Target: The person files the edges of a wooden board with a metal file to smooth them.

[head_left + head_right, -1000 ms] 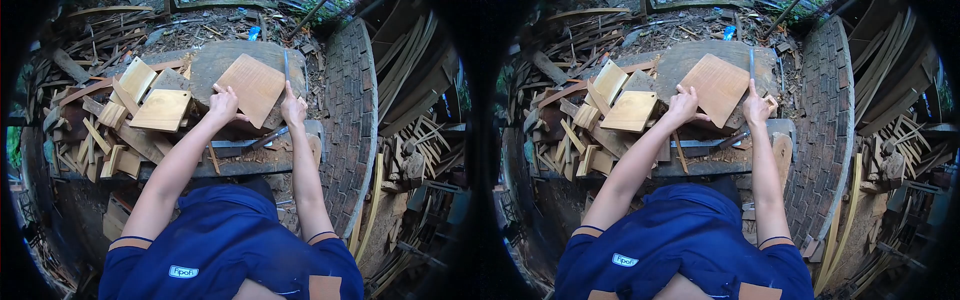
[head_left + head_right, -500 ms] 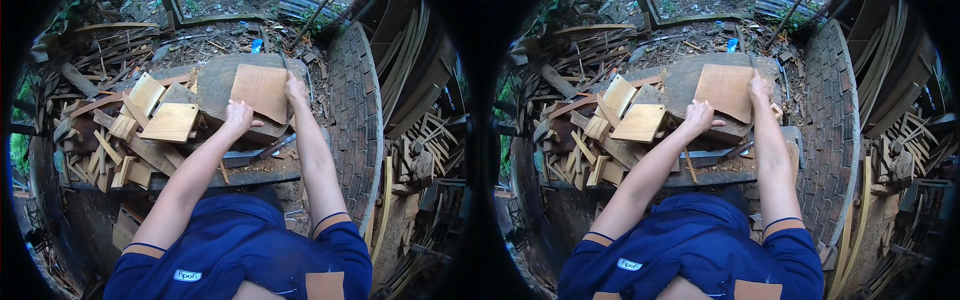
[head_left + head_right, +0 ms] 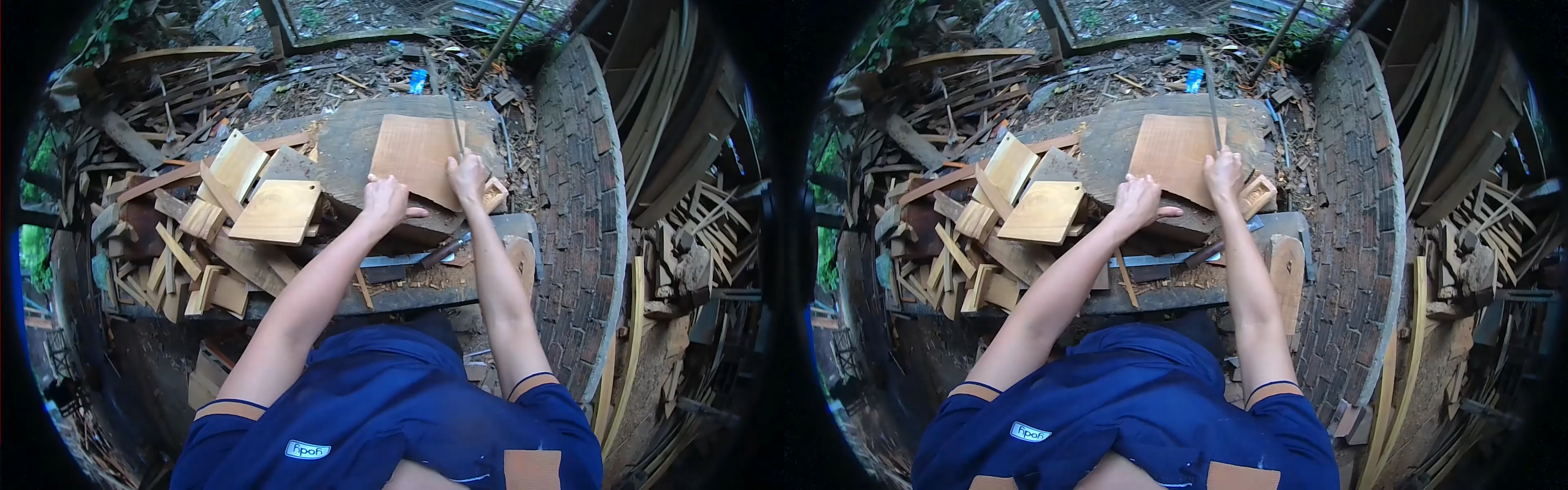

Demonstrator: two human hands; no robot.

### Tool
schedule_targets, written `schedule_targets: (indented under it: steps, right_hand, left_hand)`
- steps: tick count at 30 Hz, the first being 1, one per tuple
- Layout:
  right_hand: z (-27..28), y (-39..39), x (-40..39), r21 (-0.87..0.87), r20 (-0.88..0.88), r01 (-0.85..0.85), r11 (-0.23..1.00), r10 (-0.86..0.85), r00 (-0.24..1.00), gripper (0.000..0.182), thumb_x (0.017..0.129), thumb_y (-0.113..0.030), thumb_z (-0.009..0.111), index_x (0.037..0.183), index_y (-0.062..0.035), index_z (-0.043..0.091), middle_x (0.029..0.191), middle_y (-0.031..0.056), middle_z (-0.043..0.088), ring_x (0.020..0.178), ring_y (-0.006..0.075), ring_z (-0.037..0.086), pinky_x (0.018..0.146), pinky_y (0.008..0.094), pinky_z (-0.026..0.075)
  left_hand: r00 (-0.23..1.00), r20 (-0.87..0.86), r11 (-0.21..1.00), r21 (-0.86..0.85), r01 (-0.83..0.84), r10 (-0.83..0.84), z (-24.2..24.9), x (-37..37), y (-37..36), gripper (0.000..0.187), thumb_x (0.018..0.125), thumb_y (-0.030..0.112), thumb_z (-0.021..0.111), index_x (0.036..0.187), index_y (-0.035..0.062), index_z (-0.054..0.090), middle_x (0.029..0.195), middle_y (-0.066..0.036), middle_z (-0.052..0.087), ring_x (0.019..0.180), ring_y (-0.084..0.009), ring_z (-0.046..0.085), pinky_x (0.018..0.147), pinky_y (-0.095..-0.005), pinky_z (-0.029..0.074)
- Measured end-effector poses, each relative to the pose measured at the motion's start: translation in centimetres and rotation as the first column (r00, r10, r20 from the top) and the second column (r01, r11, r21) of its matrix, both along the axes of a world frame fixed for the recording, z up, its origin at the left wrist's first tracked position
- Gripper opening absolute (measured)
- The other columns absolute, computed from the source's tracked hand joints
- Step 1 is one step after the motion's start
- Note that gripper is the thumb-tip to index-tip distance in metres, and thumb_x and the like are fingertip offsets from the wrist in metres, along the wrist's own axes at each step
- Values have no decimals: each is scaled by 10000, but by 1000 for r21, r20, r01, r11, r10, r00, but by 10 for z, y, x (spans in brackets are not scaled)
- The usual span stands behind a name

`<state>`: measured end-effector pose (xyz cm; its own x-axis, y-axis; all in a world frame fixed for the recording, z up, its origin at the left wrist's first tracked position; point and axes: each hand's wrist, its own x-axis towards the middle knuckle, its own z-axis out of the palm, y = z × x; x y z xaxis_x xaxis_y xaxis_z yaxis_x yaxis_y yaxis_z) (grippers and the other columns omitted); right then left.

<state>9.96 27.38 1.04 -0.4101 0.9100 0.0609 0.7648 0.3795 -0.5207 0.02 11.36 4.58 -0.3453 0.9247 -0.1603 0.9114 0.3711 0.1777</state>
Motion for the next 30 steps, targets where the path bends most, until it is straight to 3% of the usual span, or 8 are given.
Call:
schedule_targets:
  steps: [5, 7, 11, 19, 21, 23, 26, 30]
  right_hand:
    - [8, -34, 19, -29, 19, 25, 999, -25, 1000, 363, 837, -228, 655, 1087, 3, 527, 1066, 237, 568, 957, 414, 625, 817, 483, 519]
    - [12, -57, 38, -53, -7, -21, 998, 20, 1000, 410, 839, -229, 655, 1140, 16, 525, 1067, 237, 570, 941, 416, 626, 806, 477, 522]
    - [13, -119, 71, -126, -114, -84, 988, 70, 991, 563, 861, -215, 627, 1319, 54, 441, 1086, 220, 577, 919, 404, 631, 800, 463, 517]
    - [31, -153, 94, -460, -313, -210, 863, 64, 948, 536, 931, -296, 558, 1308, 75, 472, 1219, 291, 564, 1062, 435, 594, 893, 440, 488]
    - [21, -147, 105, -312, -336, -54, 948, -58, 940, 564, 981, -370, 475, 1338, 65, 451, 1305, 281, 520, 1179, 402, 543, 984, 414, 439]
    - [5, -133, 120, -282, -351, 85, 956, -185, 918, 547, 1018, -356, 386, 1412, 23, 379, 1377, 266, 462, 1265, 378, 470, 1044, 397, 374]
    - [-9, -123, 134, -127, -445, 105, 986, -151, 883, 489, 1021, -283, 378, 1444, -38, 360, 1302, 252, 523, 1180, 382, 528, 982, 413, 410]
    - [-4, -119, 127, -105, -360, 58, 993, -92, 929, 453, 1006, -185, 385, 1452, -109, 373, 1163, 235, 579, 1034, 385, 583, 895, 435, 445]
  left_hand:
    - [998, 59, 999, 54, -3, 0, -4, -14, -21, 906, 678, 735, 641, 1101, -66, 611, 914, -295, 659, 872, -423, 669, 749, -461, 556]
    - [999, 41, 997, -68, -31, 34, 11, -19, -29, 822, 721, 745, 585, 1199, 77, 611, 1149, -303, 588, 913, -386, 671, 760, -456, 552]
    - [999, 31, 992, -125, -11, 15, 21, -37, -40, 672, 765, 718, 556, 1178, 198, 652, 1124, -148, 636, 975, -321, 664, 778, -445, 539]
    - [998, 48, 992, -121, -37, 44, 35, -57, -30, 404, 806, 543, 641, 921, 167, 734, 897, -92, 701, 898, -263, 683, 730, -433, 519]
    - [996, 32, 951, -301, -75, 89, 29, -43, -19, 441, 799, 542, 650, 1022, 164, 697, 1079, -124, 671, 1018, -282, 647, 791, -463, 493]
    - [984, -101, 988, 32, 150, -146, 10, -27, -17, 622, 794, 612, 621, 1266, 209, 573, 1369, -172, 497, 1234, -335, 512, 936, -522, 431]
    - [982, 83, 981, -74, 177, -171, -10, 11, -2, 834, 820, 739, 462, 1505, 321, 238, 1579, -155, 128, 1439, -386, 166, 1129, -600, 152]
    - [985, 51, 986, -1, 166, -166, -34, 20, -7, 841, 827, 755, 423, 1516, 325, 207, 1596, -131, 39, 1455, -404, 12, 1123, -626, -12]
